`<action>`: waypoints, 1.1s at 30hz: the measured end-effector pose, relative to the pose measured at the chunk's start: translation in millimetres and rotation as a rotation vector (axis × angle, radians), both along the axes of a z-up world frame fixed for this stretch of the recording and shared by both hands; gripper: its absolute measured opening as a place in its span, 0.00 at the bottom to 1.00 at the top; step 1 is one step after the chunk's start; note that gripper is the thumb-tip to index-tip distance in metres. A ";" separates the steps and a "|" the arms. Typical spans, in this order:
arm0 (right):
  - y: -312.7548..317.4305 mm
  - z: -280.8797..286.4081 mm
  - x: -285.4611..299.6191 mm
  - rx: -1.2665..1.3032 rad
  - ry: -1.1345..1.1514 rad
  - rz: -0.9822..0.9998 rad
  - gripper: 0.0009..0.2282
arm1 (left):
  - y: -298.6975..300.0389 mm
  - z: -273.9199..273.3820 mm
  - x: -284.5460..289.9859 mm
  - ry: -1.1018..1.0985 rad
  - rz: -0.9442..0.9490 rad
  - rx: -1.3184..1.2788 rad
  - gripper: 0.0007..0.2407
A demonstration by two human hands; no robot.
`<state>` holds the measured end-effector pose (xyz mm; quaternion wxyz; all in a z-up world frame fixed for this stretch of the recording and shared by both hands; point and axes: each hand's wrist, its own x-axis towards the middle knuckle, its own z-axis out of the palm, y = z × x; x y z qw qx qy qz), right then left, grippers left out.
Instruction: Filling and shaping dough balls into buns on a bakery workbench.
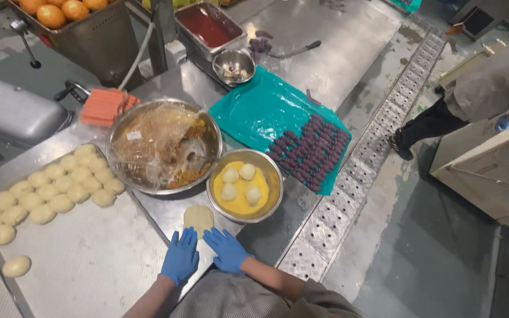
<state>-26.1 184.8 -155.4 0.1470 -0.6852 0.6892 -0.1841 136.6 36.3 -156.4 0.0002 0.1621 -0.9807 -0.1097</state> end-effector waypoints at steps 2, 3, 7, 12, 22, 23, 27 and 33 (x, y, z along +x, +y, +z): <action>-9.6 10.7 -2.2 0.096 -0.028 0.001 0.35 | 3.3 56.5 -24.9 -0.166 0.075 0.071 0.25; -5.6 13.2 6.5 0.203 -0.069 0.000 0.33 | 12.5 82.0 -28.6 -0.349 0.134 0.151 0.22; -58.1 29.2 -1.4 0.532 -0.012 -0.255 0.25 | -11.8 1.6 -46.5 -0.160 0.230 0.058 0.23; -58.2 -3.1 -14.5 -0.191 -0.131 -0.041 0.31 | -36.2 -18.3 -43.4 0.044 0.203 0.016 0.33; -90.6 -8.0 -11.9 -0.159 -0.169 -0.138 0.34 | -58.6 -18.6 -62.0 -0.023 0.087 0.072 0.33; -93.0 -16.5 -17.5 -0.089 -0.227 -0.154 0.32 | -58.8 -17.1 -64.0 0.030 0.103 0.071 0.32; -52.0 -9.5 -18.0 -0.064 -0.022 -0.073 0.36 | -39.7 -24.4 -31.2 0.139 0.105 0.091 0.34; -35.3 -20.1 -12.5 -0.112 -0.039 -0.176 0.37 | 4.5 14.5 -12.5 -0.182 0.220 0.103 0.39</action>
